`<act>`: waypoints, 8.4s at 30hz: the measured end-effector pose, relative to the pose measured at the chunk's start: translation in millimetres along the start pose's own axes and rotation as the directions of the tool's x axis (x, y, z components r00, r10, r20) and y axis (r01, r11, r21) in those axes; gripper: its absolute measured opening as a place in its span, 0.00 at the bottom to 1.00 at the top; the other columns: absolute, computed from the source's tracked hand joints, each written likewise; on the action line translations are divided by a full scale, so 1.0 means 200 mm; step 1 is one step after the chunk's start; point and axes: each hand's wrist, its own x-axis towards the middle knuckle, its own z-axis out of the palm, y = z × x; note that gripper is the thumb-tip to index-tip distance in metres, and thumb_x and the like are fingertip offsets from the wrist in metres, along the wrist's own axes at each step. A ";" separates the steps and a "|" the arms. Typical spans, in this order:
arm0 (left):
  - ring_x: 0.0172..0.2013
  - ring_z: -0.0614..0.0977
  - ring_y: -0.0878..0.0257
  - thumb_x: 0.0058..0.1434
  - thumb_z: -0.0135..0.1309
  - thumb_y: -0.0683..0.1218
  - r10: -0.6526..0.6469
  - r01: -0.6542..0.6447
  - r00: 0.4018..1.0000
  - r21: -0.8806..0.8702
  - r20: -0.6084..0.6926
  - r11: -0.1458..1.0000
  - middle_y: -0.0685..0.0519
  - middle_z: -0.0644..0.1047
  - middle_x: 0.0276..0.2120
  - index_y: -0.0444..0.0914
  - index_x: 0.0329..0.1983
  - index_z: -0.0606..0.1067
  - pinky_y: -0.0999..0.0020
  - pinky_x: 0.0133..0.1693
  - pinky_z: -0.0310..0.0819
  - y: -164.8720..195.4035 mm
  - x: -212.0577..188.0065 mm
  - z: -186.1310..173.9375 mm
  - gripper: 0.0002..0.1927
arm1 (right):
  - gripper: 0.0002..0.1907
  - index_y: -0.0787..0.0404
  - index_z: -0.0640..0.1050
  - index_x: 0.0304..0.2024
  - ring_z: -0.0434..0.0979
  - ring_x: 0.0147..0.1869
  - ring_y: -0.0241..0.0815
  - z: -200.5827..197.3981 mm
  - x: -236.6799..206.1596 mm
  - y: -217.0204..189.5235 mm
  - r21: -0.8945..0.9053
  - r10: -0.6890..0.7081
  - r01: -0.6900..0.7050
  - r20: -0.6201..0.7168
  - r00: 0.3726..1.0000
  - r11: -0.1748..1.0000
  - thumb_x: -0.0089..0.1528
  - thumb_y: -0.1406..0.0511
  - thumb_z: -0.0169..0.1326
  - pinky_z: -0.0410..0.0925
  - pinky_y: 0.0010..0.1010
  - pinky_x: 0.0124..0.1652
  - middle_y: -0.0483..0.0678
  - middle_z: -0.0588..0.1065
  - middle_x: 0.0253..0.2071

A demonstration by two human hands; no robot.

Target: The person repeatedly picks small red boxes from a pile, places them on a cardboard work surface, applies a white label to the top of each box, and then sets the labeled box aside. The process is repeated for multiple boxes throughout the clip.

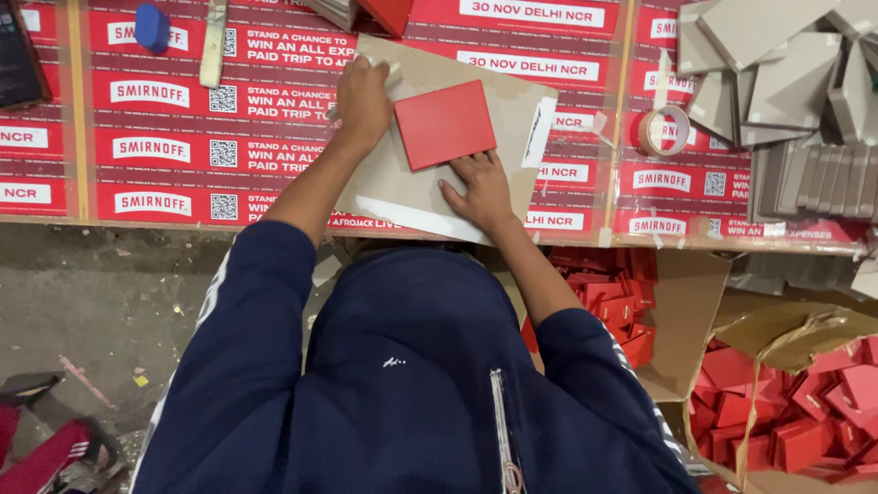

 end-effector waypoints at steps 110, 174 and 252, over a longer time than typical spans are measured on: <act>0.35 0.83 0.42 0.61 0.49 0.40 0.450 -0.305 0.823 -0.399 0.345 0.864 0.39 0.80 0.35 0.41 0.59 0.72 0.46 0.37 0.76 0.70 -0.58 -0.18 0.21 | 0.09 0.67 0.78 0.34 0.73 0.28 0.36 0.12 -0.14 0.00 0.675 0.675 -0.372 -0.256 0.692 0.637 0.66 0.67 0.61 0.67 0.28 0.28 0.48 0.77 0.26; 0.28 0.77 0.68 0.68 0.59 0.54 0.174 0.043 0.956 -0.703 0.234 0.710 0.48 0.81 0.29 0.35 0.53 0.78 0.69 0.32 0.73 0.40 -0.21 -0.33 0.20 | 0.08 0.69 0.76 0.50 0.79 0.33 0.35 0.08 0.14 0.19 0.658 0.331 -0.345 0.680 0.654 -0.669 0.71 0.70 0.50 0.74 0.23 0.31 0.46 0.77 0.36; 0.29 0.85 0.55 0.68 0.57 0.51 0.088 -0.007 0.992 -0.667 0.088 0.745 0.44 0.82 0.28 0.33 0.46 0.82 0.60 0.32 0.79 0.43 -0.37 -0.09 0.16 | 0.20 0.64 0.82 0.48 0.77 0.55 0.53 0.11 -0.19 0.11 0.435 0.285 -0.151 -0.261 0.922 0.888 0.51 0.73 0.66 0.71 0.37 0.54 0.56 0.77 0.50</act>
